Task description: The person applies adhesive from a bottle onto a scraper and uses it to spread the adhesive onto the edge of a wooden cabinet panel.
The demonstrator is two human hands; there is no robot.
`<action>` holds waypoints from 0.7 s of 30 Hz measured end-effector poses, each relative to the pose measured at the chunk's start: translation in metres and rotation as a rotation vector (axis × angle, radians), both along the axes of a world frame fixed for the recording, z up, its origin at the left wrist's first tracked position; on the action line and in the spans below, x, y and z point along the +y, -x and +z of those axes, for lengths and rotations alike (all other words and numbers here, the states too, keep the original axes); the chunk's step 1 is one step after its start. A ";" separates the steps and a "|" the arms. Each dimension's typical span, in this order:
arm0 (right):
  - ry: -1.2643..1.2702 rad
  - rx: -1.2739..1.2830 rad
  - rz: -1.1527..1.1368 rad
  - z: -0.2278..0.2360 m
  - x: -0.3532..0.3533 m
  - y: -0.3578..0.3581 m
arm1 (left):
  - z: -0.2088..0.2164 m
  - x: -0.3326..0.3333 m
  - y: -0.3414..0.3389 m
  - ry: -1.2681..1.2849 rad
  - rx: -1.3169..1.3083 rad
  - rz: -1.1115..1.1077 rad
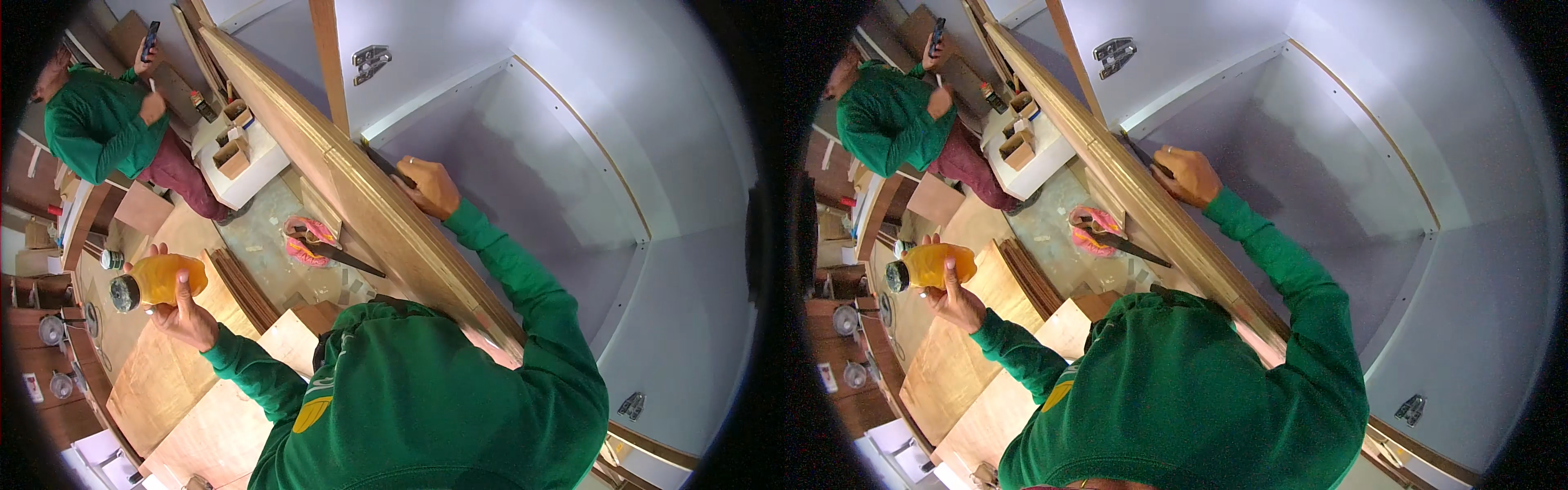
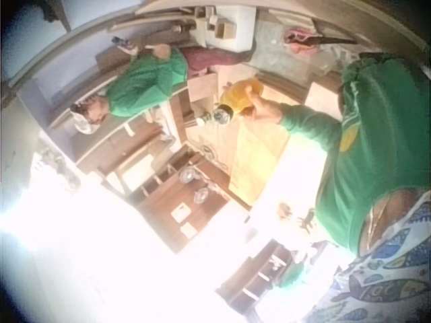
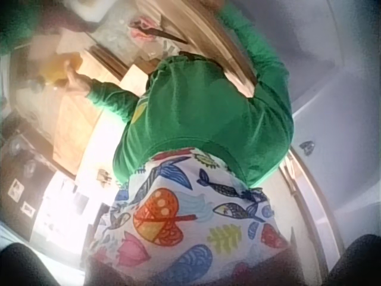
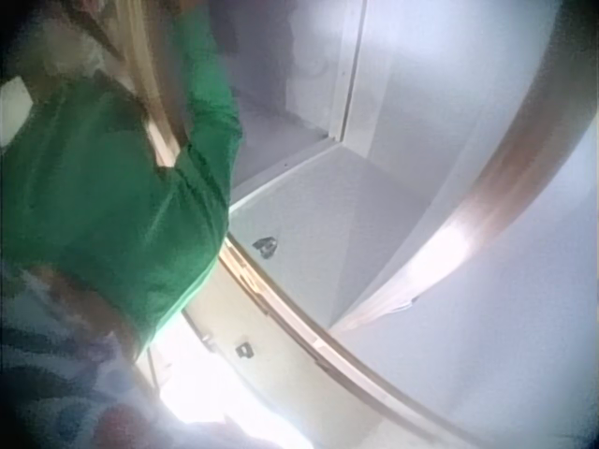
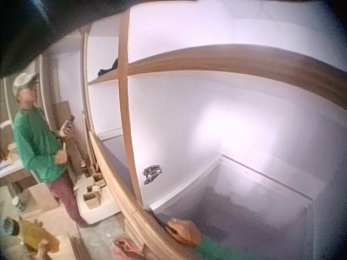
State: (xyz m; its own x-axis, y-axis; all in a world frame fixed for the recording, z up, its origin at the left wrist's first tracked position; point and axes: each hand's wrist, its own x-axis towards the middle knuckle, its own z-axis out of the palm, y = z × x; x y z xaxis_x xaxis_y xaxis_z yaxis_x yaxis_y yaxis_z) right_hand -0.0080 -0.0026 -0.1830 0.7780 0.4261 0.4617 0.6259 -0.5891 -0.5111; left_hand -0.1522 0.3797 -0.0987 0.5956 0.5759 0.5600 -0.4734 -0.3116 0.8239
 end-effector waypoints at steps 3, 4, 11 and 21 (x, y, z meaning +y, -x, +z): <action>0.016 0.018 -0.027 0.004 0.004 0.002 | 0.002 -0.001 0.004 0.011 -0.004 0.004; 0.022 0.041 -0.041 0.005 0.003 0.005 | 0.000 0.000 0.006 0.015 -0.005 0.009; 0.025 0.071 -0.001 0.024 -0.011 0.024 | -0.012 0.007 0.015 0.049 0.021 0.036; 0.178 -0.001 0.023 0.044 -0.004 0.013 | -0.020 0.010 0.015 0.078 0.014 0.011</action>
